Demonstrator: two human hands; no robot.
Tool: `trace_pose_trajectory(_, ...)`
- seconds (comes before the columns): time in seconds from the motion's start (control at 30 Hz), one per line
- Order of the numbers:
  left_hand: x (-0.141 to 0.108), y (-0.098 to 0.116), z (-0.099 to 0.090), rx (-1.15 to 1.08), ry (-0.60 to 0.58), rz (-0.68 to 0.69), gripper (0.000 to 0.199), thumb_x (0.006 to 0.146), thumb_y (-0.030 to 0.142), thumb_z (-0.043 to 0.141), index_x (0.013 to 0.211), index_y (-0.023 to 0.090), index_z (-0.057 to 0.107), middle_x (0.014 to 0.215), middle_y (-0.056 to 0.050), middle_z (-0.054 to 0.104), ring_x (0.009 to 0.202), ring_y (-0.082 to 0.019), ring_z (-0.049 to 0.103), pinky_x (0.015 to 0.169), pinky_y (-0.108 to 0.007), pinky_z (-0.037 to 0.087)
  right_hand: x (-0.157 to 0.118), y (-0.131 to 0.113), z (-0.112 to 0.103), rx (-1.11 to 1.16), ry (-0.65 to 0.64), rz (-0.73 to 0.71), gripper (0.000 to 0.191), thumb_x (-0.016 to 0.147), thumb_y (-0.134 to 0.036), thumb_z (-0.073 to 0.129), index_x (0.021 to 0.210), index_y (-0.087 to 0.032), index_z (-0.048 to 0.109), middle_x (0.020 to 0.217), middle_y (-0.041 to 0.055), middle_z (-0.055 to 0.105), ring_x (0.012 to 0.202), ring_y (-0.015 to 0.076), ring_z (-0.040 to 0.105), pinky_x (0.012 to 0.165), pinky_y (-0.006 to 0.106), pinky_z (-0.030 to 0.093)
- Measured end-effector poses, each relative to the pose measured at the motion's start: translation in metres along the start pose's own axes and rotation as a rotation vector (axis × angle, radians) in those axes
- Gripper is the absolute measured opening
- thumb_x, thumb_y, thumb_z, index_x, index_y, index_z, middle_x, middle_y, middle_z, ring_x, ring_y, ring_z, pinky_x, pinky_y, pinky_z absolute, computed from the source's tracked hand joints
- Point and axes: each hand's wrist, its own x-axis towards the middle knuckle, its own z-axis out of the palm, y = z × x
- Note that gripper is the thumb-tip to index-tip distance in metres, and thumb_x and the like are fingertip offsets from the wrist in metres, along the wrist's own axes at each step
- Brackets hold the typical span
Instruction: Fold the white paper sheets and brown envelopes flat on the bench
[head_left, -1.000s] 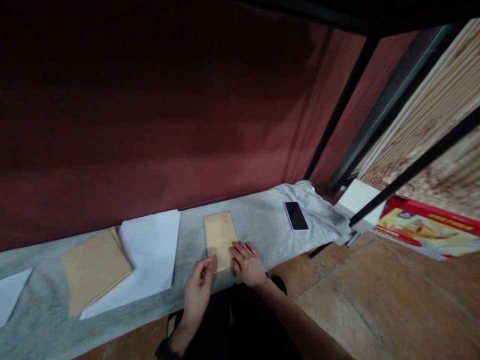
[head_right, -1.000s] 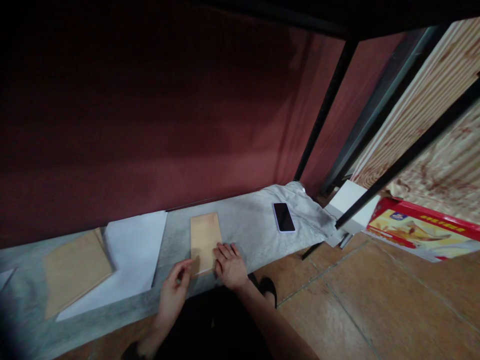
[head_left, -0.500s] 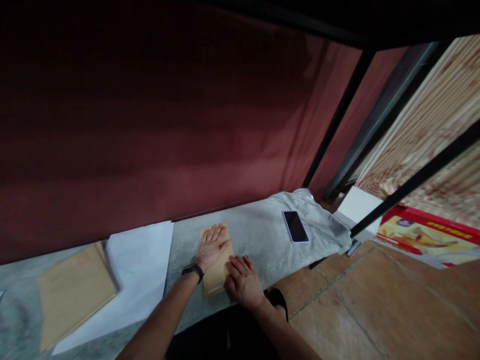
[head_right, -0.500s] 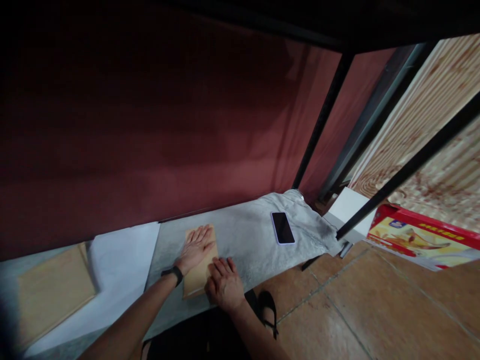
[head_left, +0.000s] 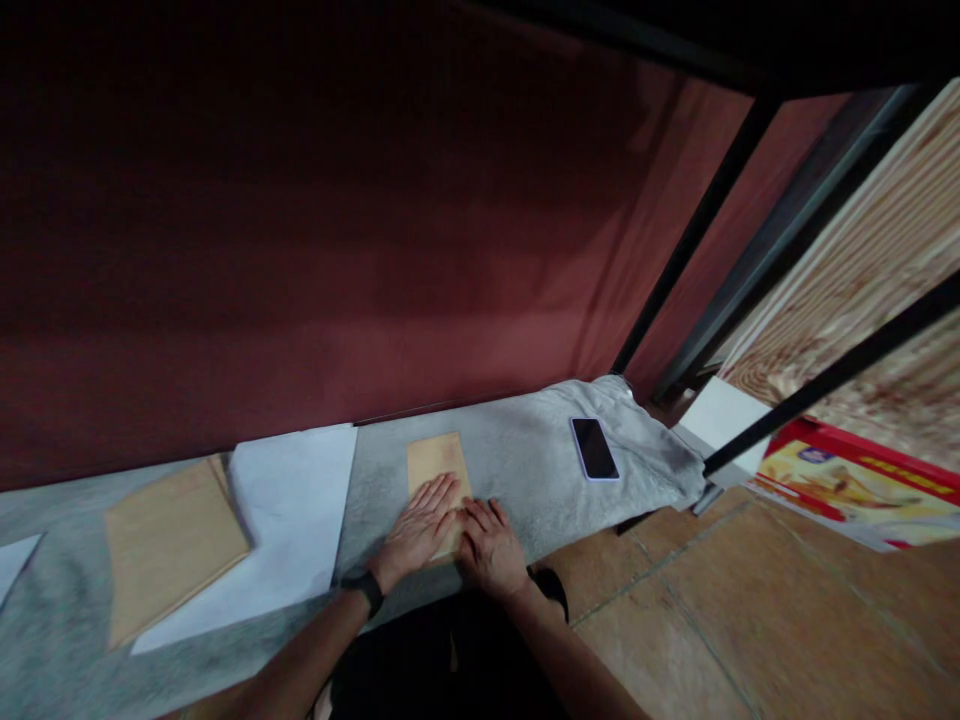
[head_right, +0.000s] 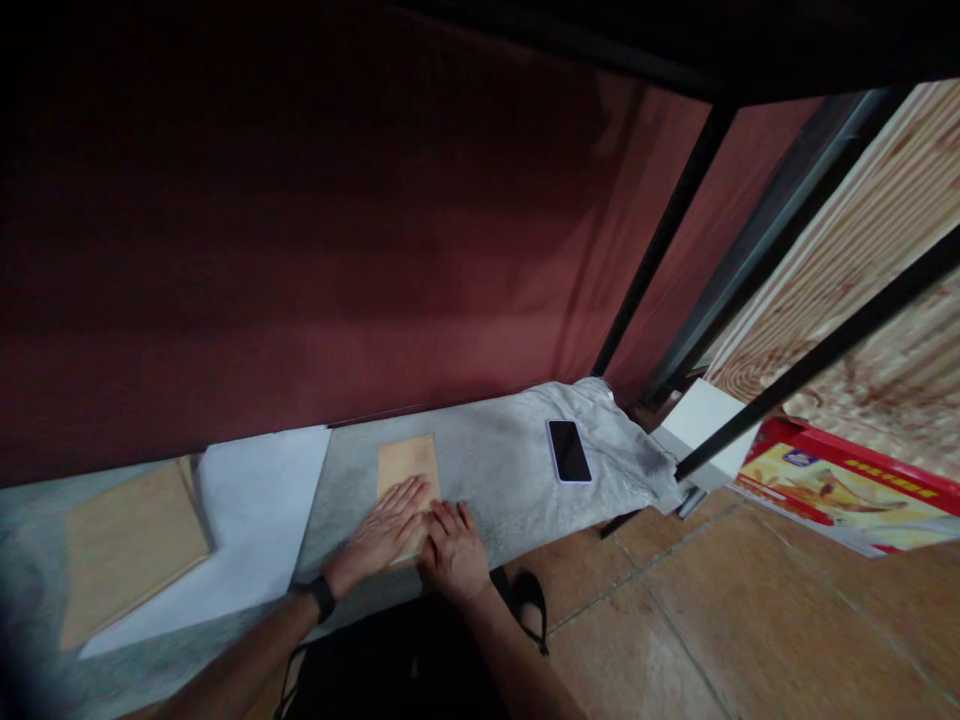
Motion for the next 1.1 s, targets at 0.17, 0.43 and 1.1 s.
trace_pose_trajectory(0.17,-0.054,0.018,-0.004,-0.021,0.013,0.064,0.057,0.102,0.043,0.04,0.155,0.025,0.036,0.161,-0.007,0.039,0.148,-0.022,0.037,0.124,-0.043,0.027,-0.002,0.003,0.0,-0.009,0.002,-0.004,0.041,0.093,-0.021,0.057,0.134,-0.022,0.061,0.144,0.0064,0.06,0.134,0.0212,0.053,0.121,0.043,0.03)
trace_pose_trajectory(0.43,-0.087,0.032,-0.014,-0.173,0.104,-0.086,0.043,0.098,0.036,0.051,0.14,0.031,0.058,0.147,-0.002,0.058,0.138,-0.021,0.052,0.119,-0.042,0.039,0.027,0.007,0.0,0.049,-0.113,-0.08,0.043,0.096,-0.017,0.053,0.137,-0.026,0.059,0.147,0.004,0.058,0.138,0.0178,0.049,0.122,0.043,0.029)
trace_pose_trajectory(1.1,-0.081,0.032,-0.008,-0.198,0.203,-0.095,0.036,0.1,0.035,0.046,0.128,0.025,0.067,0.138,-0.004,0.065,0.131,-0.021,0.058,0.113,-0.045,0.047,0.012,0.031,-0.02,0.069,-0.178,-0.093,0.036,0.105,-0.028,0.045,0.137,-0.025,0.061,0.145,0.0058,0.059,0.136,0.0176,0.053,0.119,0.041,0.034)
